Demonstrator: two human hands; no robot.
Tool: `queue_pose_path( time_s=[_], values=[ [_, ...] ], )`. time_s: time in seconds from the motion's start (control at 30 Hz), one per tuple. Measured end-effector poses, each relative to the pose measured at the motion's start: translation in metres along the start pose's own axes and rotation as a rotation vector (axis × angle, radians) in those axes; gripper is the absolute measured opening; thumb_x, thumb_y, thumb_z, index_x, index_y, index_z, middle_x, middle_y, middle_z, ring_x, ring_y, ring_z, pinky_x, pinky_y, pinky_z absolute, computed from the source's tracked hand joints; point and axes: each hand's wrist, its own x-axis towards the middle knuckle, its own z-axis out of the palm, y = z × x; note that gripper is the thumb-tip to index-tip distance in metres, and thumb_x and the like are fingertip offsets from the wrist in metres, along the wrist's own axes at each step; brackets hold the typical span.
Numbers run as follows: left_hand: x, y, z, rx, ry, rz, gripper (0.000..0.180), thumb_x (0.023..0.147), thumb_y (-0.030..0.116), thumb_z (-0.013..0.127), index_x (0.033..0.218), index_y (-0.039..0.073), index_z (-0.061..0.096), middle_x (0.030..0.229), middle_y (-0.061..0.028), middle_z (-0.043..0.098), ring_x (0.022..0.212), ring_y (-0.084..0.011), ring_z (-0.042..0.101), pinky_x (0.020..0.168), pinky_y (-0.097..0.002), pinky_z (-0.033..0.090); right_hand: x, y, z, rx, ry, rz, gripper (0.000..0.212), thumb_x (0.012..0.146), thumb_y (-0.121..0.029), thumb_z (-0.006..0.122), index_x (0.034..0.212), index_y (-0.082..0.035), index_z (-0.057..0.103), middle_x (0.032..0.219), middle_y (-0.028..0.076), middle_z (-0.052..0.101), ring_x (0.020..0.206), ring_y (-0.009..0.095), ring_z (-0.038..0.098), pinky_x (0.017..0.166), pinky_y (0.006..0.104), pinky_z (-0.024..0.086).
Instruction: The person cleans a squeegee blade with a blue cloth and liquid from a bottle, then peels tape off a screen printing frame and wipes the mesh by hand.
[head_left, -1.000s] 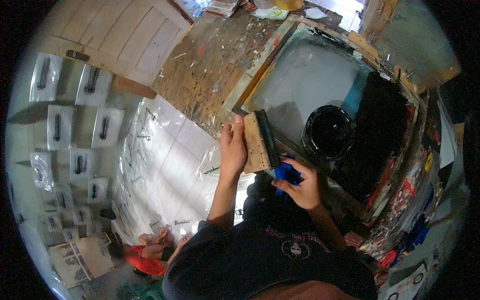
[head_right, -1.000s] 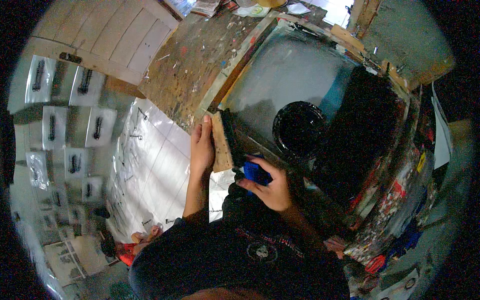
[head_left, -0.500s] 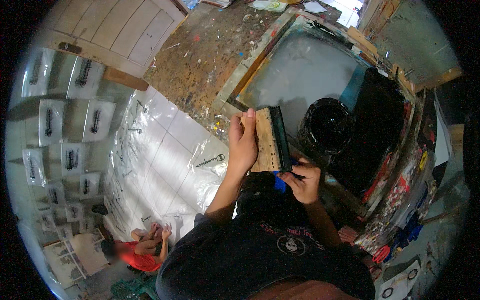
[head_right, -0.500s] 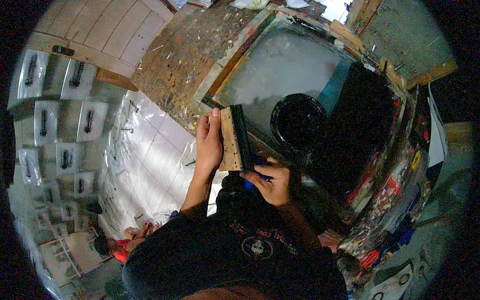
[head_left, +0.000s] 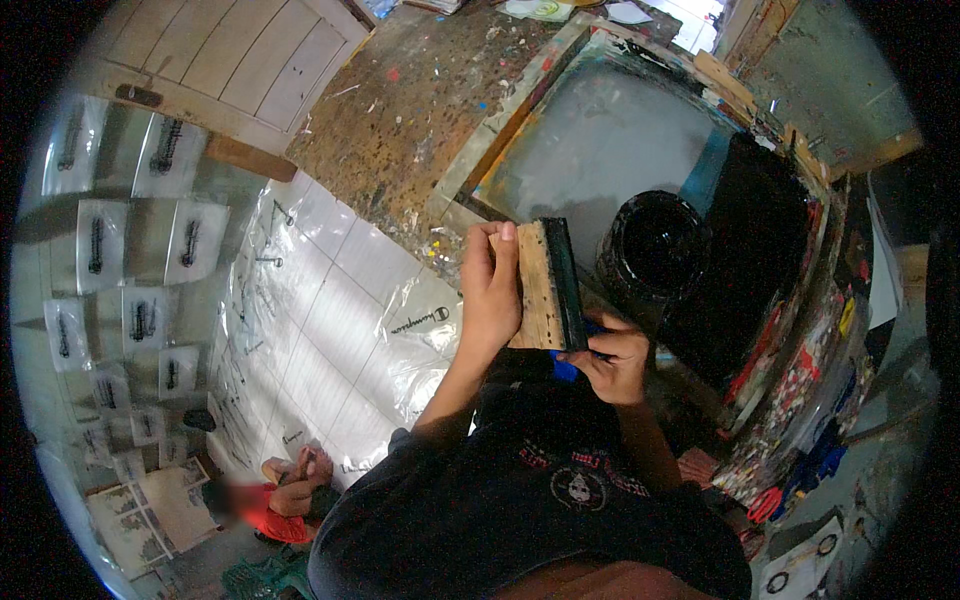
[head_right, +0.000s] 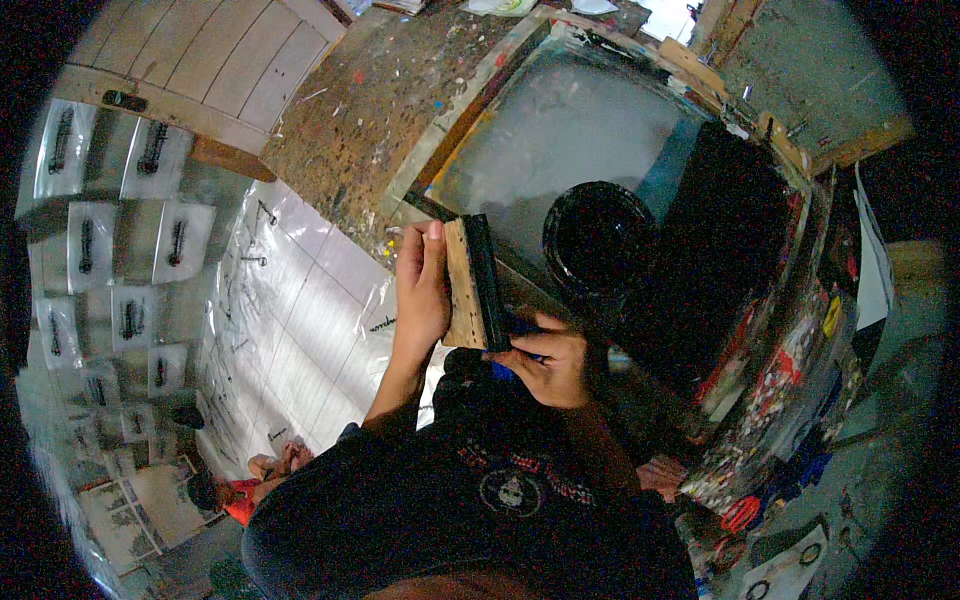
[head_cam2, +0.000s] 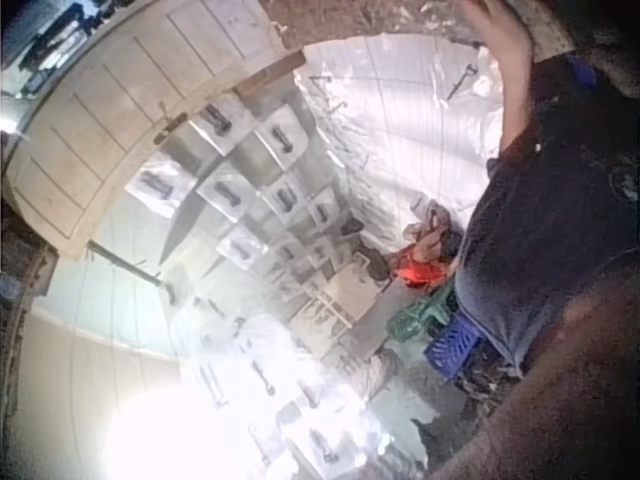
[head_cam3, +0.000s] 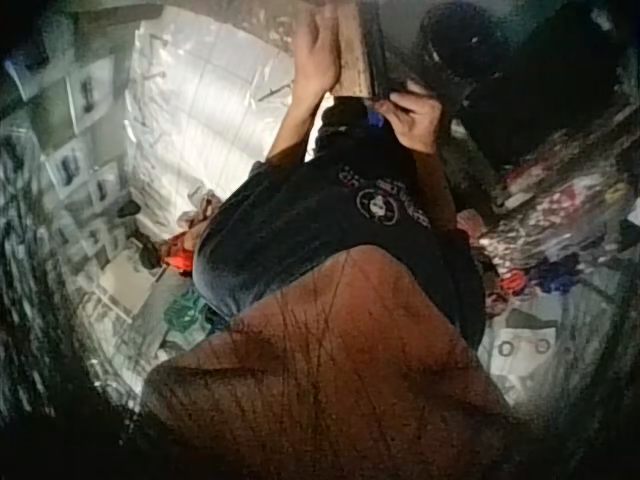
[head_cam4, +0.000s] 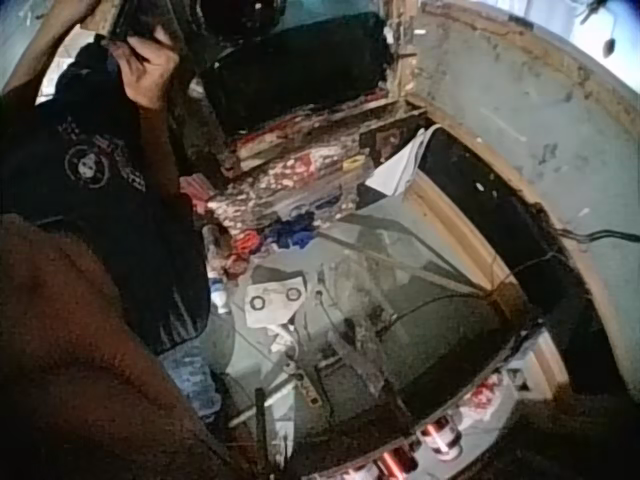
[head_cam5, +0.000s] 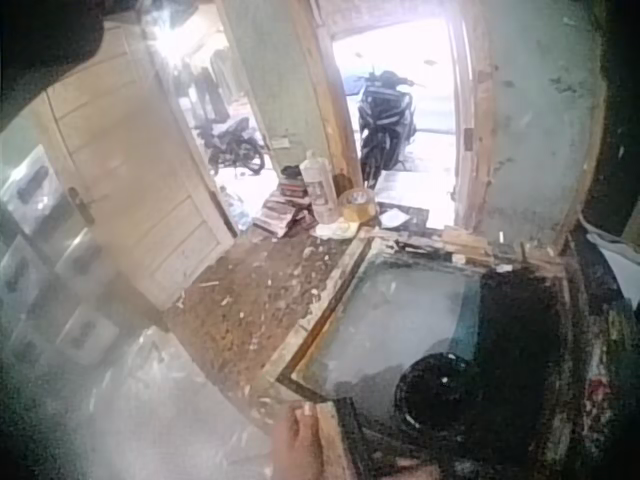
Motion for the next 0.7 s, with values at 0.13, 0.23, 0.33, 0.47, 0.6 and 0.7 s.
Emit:
queue_pose_path(
  time_s=[0.13, 0.23, 0.33, 0.47, 0.6, 0.7],
  values=[
    [-0.003, 0.002, -0.001, 0.04, 0.004, 0.031, 0.03, 0.101, 0.027, 0.045, 0.097, -0.002, 0.051, 0.082, -0.0104, 0.054, 0.078, -0.0148, 0.049, 0.074, -0.0307, 0.043, -0.006, 0.009, -0.002, -0.072, 0.008, -0.058, 0.019, 0.074, -0.013, 0.08, 0.08, 0.004, 0.073, 0.088, 0.019, 0.069, 0.075, 0.022, 0.067, 0.066, 0.0292, 0.052],
    [-0.005, 0.007, 0.0, 0.073, -0.01, 0.039, 0.029, 0.102, 0.026, 0.044, 0.097, -0.002, 0.052, 0.082, -0.0113, 0.055, 0.078, -0.0156, 0.049, 0.075, -0.0309, 0.043, -0.009, 0.014, -0.001, -0.059, 0.042, -0.085, 0.021, 0.074, -0.016, 0.08, 0.079, 0.004, 0.073, 0.087, 0.018, 0.07, 0.071, 0.018, 0.068, 0.062, 0.0271, 0.052],
    [-0.005, 0.011, 0.001, 0.078, -0.016, 0.071, 0.028, 0.102, 0.024, 0.043, 0.096, -0.001, 0.052, 0.081, -0.011, 0.054, 0.078, -0.0152, 0.049, 0.075, -0.0304, 0.042, -0.009, 0.016, 0.003, -0.031, 0.094, -0.134, 0.02, 0.072, -0.015, 0.081, 0.078, 0.003, 0.073, 0.081, 0.016, 0.07, 0.069, 0.018, 0.068, 0.061, 0.0278, 0.052],
    [-0.008, 0.018, 0.001, 0.082, -0.047, 0.076, 0.027, 0.102, 0.024, 0.041, 0.095, 0.0, 0.051, 0.08, -0.0091, 0.052, 0.078, -0.0139, 0.047, 0.074, -0.0294, 0.042, -0.001, 0.0, 0.002, -0.056, 0.073, -0.155, 0.019, 0.071, -0.015, 0.082, 0.076, 0.002, 0.074, 0.072, 0.015, 0.069, 0.065, 0.018, 0.067, 0.061, 0.0294, 0.052],
    [-0.009, 0.021, 0.001, 0.076, -0.076, 0.068, 0.027, 0.103, 0.024, 0.04, 0.094, 0.001, 0.05, 0.079, -0.0069, 0.05, 0.077, -0.0127, 0.045, 0.073, -0.0286, 0.041, -0.01, 0.003, 0.001, -0.044, 0.07, -0.104, 0.019, 0.066, -0.008, 0.084, 0.075, 0.002, 0.072, 0.082, 0.019, 0.069, 0.076, 0.025, 0.068, 0.073, 0.0325, 0.053],
    [-0.011, 0.021, 0.002, 0.044, -0.084, 0.054, 0.027, 0.103, 0.024, 0.039, 0.093, 0.001, 0.05, 0.079, -0.0061, 0.049, 0.077, -0.0125, 0.044, 0.073, -0.0283, 0.04, -0.007, 0.001, 0.003, -0.049, 0.127, -0.184, 0.019, 0.067, -0.012, 0.083, 0.076, 0.002, 0.074, 0.071, 0.015, 0.069, 0.065, 0.019, 0.067, 0.062, 0.0295, 0.053]
  ],
)
